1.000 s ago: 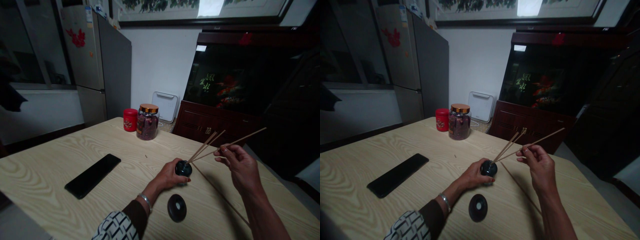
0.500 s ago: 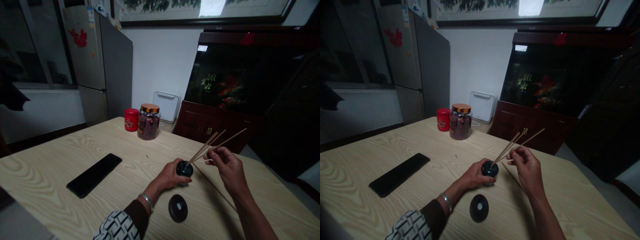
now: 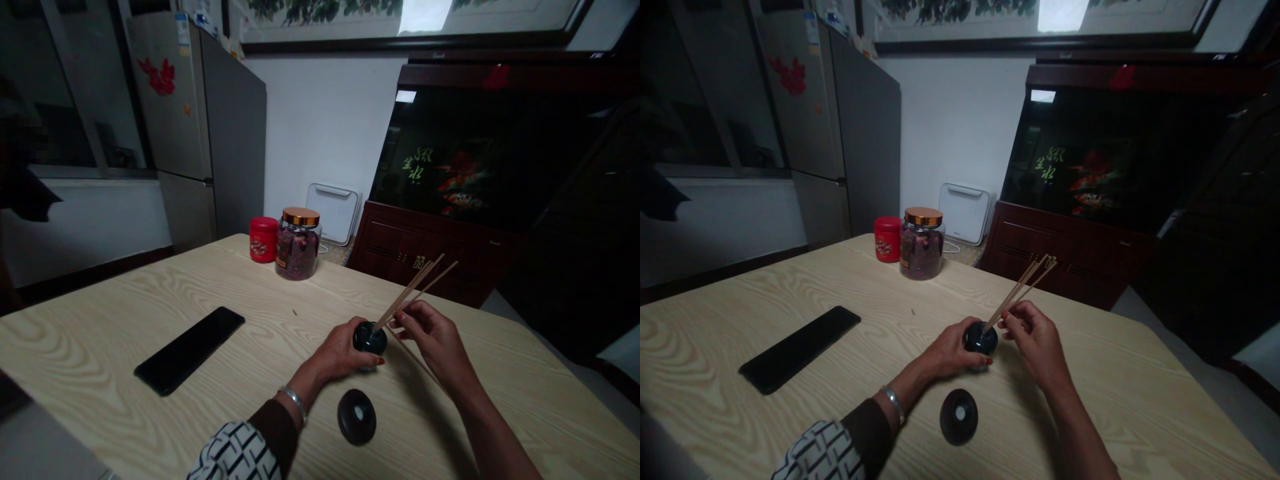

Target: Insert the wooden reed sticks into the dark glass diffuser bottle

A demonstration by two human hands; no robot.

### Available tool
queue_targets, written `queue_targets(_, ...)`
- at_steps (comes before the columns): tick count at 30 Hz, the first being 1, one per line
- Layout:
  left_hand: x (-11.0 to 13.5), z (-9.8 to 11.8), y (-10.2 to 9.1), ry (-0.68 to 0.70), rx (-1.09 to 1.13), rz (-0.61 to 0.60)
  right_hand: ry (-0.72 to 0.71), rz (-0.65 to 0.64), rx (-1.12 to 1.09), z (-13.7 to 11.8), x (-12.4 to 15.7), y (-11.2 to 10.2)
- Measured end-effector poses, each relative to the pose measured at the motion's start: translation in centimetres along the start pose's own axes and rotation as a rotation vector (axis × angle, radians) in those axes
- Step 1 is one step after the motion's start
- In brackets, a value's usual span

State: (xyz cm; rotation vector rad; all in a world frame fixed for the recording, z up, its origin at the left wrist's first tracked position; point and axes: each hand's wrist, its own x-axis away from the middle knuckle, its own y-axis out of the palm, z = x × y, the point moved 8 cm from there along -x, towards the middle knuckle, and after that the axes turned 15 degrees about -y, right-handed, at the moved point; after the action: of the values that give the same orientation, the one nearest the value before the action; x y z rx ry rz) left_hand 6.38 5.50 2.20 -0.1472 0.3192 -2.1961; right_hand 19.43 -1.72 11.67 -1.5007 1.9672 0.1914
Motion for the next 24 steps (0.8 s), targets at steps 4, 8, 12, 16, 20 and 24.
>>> queue_targets(4, 0.0, -0.1, 0.1, -0.01, -0.003, -0.006, 0.063, -0.158, 0.085, 0.7, 0.1, -2.0)
queue_targets(8, 0.1, -0.1, 0.0, -0.008, -0.014, -0.003, 0.115, -0.317, 0.501, 4.1, 0.9, -6.0)
queue_targets(12, 0.1, 0.1, -0.1, -0.001, -0.015, -0.004, 0.269, -0.534, 0.933, 9.0, 3.0, -7.7)
queue_targets(16, 0.1, 0.2, -0.1, 0.006, -0.016, 0.004, 0.338, -0.621, 1.018, 11.3, 4.3, -7.2)
queue_targets(20, 0.1, 0.2, -0.1, 0.008, -0.013, 0.0, 0.339, -0.632, 1.001, 11.7, 4.4, -6.9)
queue_targets(24, 0.1, 0.1, 0.0, 0.002, -0.006, -0.006, 0.33, -0.626, 0.98, 11.8, 4.3, -6.8)
